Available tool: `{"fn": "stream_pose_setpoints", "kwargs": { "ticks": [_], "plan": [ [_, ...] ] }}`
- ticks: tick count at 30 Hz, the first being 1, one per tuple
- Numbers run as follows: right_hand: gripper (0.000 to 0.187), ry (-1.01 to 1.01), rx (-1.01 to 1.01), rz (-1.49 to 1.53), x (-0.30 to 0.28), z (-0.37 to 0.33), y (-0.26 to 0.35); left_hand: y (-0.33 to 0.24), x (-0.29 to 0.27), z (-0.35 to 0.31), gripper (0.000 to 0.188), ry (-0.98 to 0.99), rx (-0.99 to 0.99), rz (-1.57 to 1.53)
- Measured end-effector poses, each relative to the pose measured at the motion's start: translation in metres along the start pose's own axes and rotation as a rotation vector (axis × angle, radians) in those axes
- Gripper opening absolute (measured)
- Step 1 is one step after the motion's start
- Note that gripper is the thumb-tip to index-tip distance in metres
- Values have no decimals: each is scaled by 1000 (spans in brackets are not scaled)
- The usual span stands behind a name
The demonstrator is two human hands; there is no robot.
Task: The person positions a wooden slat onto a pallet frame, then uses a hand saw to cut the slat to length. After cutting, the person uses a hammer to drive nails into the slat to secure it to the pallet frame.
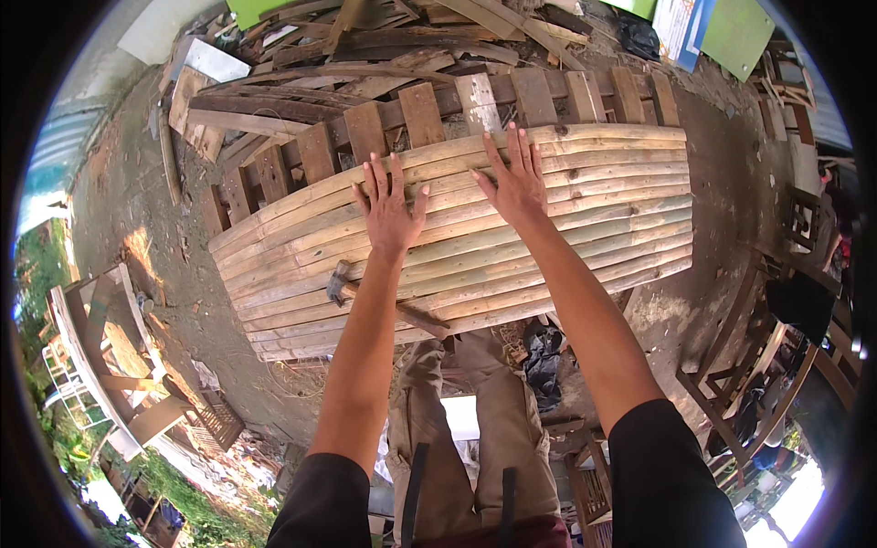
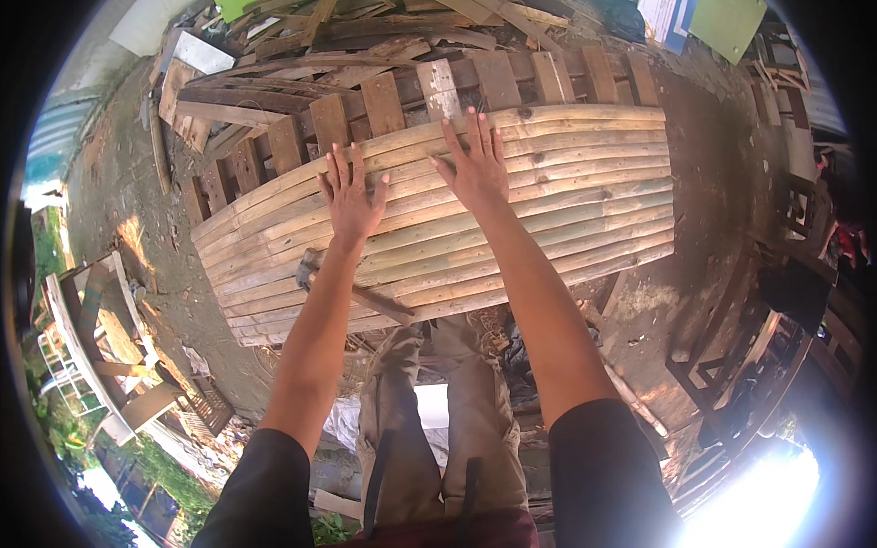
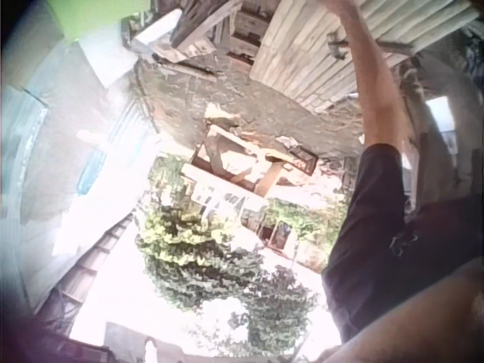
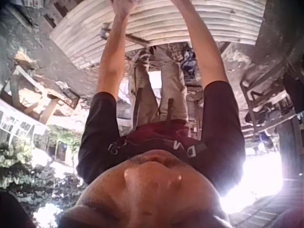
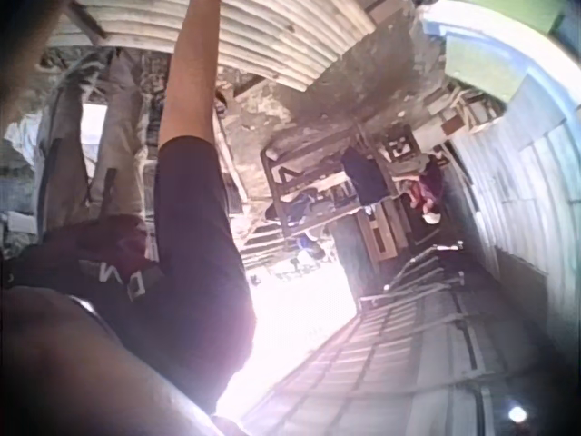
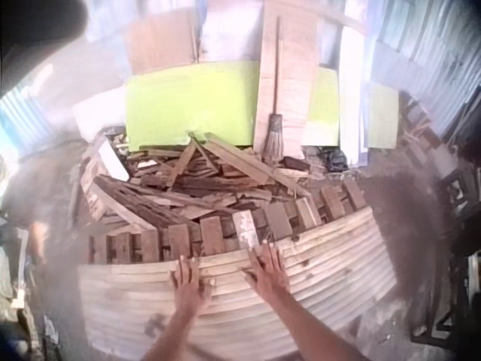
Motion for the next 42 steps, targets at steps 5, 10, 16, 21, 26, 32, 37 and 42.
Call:
{"fn": "stream_pose_setpoints", "kwargs": {
  "ticks": [5,10,16,21,26,32,37,42],
  "plan": [
    [63,-49,107,101,4,-36,11,-7,-15,-6,82,205,43,-69],
    [53,-322,323,592,-29,-166,20,-46,-48,-84,58,159,255,-301],
    [41,-331,858,641,-19,-427,20,-132,-40,-253,25,680,195,-760],
    [33,-397,1346,733,63,-612,14,-171,58,-377,24,1181,437,-640],
    [26,-450,1753,905,153,-712,8,-204,159,-423,23,1249,685,-398],
    [24,-542,1725,846,281,-740,-55,-261,337,-459,19,1116,923,-339],
    [17,-435,1670,748,389,-737,-132,-288,503,-509,28,1210,1211,-89],
    [31,-555,1696,744,441,-735,-153,-290,589,-503,62,1098,1221,45]
  ]
}}
Point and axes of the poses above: each hand's wrist, its own z-axis towards the middle knuckle, its own x-axis out of the palm, y = z × x, the point moved 7 cm from there along z, towards the middle knuckle, and after that the axes turned 4 degrees about y, right-handed, at the moved point
